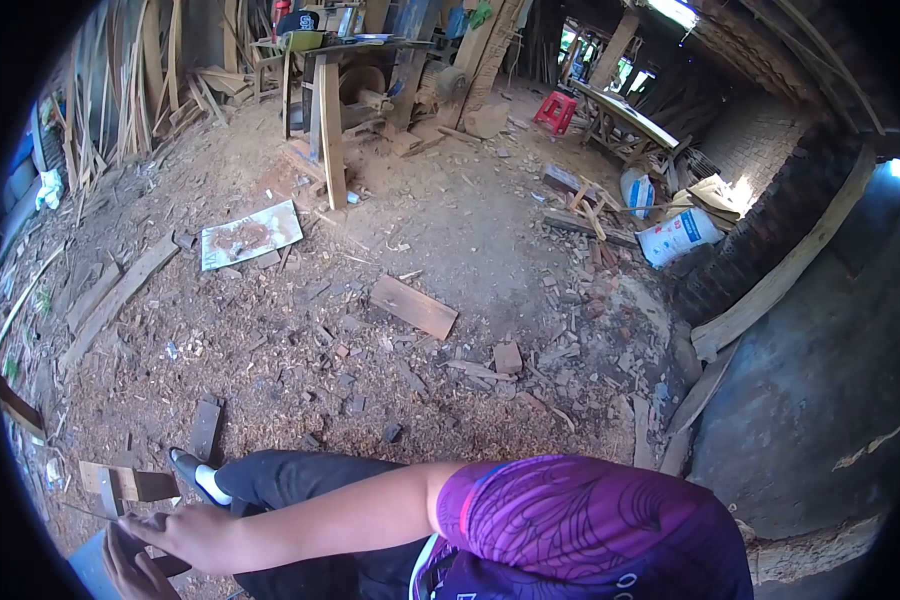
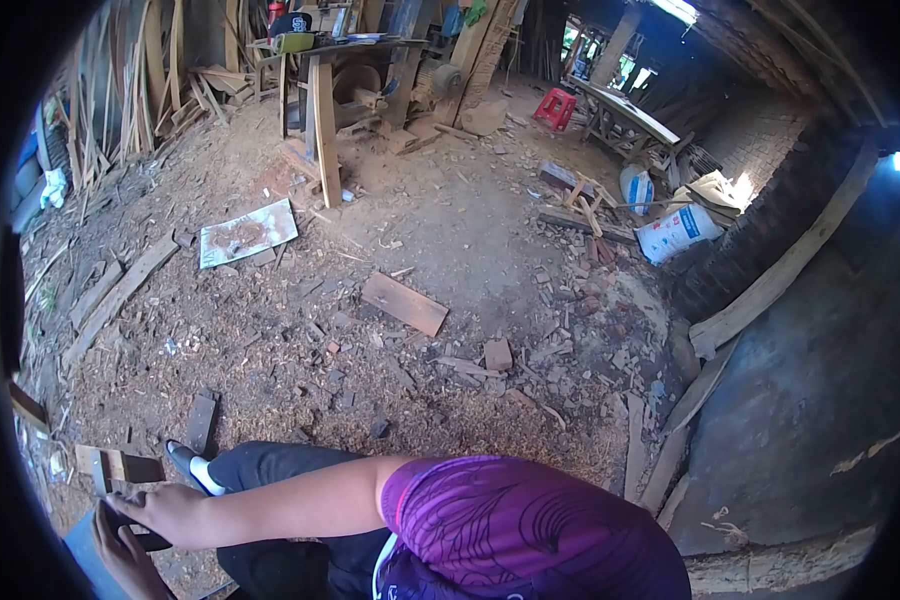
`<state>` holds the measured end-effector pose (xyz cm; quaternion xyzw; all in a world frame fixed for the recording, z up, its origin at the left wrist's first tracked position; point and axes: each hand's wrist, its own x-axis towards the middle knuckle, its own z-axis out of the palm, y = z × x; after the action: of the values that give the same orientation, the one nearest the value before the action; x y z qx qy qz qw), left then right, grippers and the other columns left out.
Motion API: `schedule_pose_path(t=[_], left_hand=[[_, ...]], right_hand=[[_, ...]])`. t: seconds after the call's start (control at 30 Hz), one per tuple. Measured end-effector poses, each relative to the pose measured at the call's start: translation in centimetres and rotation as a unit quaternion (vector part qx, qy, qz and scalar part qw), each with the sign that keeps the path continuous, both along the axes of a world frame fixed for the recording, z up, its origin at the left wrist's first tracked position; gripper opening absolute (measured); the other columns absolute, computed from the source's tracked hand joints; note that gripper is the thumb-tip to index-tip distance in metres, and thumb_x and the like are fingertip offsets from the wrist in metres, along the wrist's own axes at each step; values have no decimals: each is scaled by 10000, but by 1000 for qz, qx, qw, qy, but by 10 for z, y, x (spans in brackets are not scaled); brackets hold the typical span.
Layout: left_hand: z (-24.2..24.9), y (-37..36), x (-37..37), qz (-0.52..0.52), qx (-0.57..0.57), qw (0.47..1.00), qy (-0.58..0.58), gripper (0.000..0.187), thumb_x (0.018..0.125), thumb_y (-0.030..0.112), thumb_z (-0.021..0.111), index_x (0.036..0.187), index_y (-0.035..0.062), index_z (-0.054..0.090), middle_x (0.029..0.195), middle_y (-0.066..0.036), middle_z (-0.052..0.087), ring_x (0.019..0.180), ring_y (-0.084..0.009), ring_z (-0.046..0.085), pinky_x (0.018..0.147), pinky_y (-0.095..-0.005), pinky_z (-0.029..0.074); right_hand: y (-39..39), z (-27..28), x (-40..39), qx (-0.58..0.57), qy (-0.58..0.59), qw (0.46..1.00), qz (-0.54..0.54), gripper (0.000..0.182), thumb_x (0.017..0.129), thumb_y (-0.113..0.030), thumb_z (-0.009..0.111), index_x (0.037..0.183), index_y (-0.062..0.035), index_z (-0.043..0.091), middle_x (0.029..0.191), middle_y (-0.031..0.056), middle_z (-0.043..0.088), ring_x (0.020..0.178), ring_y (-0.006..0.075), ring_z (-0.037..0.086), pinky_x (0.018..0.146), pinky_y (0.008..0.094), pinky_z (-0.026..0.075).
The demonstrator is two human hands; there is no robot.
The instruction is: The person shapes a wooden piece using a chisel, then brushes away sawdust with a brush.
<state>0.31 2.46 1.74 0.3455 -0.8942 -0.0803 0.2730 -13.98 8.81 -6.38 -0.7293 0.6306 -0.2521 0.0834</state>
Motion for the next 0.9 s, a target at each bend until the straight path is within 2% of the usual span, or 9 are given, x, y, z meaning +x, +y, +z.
schedule_pose_path(t=[0.23,0.37,0.43,0.47,0.7,0.77,0.83,0.87,0.9], left_hand=[[-1,-6,2,-8,-22,1000,-13,364,932,129,598,1245,-31,692,1163,-242,704,1072,-423,662,958,-476,517],[-4,-6,3,-13,-10,1000,-22,379,945,159,601,1263,-32,682,1194,-251,691,1097,-432,649,968,-486,509],[-3,-6,4,-12,-32,999,-25,372,953,164,601,1258,-31,685,1191,-250,694,1085,-434,654,957,-483,514],[-2,-5,4,-9,-35,999,-25,372,953,164,601,1258,-31,685,1191,-250,694,1085,-434,654,957,-483,514],[-4,-7,-2,9,-59,998,-25,359,934,166,585,1223,-1,717,1141,-241,708,1046,-441,662,927,-487,521],[-4,-6,-5,7,-50,998,-29,375,938,184,576,1233,-2,713,1130,-247,707,1035,-446,660,922,-493,515],[6,0,-5,2,-14,1000,-28,388,939,181,577,1255,-8,701,1110,-264,707,1027,-463,653,926,-502,508],[-9,-15,1,-55,-124,991,-2,351,931,126,622,1258,34,709,982,-203,722,819,-370,681,708,-462,528],[-33,-45,13,-37,-62,997,-12,396,935,115,579,1292,-41,650,1130,-260,672,1002,-421,640,877,-482,497]], right_hand=[[32,6,-20,73,-19,997,24,941,863,-26,577,1659,-34,76,847,223,698,646,320,715,561,443,603],[-15,-1,0,-31,-9,999,-10,981,836,-16,619,1648,-10,68,845,212,687,638,307,709,560,434,604],[-10,19,-3,69,5,998,15,969,842,-16,617,1646,-7,74,945,239,687,657,315,715,568,429,608],[2,11,-7,28,-30,999,20,915,875,-20,583,1651,-24,99,998,250,684,666,320,717,577,443,610],[42,9,-25,149,-66,987,19,872,893,-12,566,1654,-54,142,1016,251,691,703,352,725,650,440,627],[1,-9,-13,-28,-56,998,29,875,890,-3,566,1656,-69,147,1008,261,688,758,360,729,698,439,627],[-11,3,-8,-12,-41,999,14,882,884,1,569,1657,-82,153,1003,259,684,782,361,727,701,451,620],[-12,16,-7,6,-28,1000,6,889,878,5,572,1659,-96,159,999,257,681,805,362,724,704,463,613],[-1,22,-12,50,-82,995,22,877,885,-3,559,1659,-113,162,954,238,679,793,375,714,667,470,593]])
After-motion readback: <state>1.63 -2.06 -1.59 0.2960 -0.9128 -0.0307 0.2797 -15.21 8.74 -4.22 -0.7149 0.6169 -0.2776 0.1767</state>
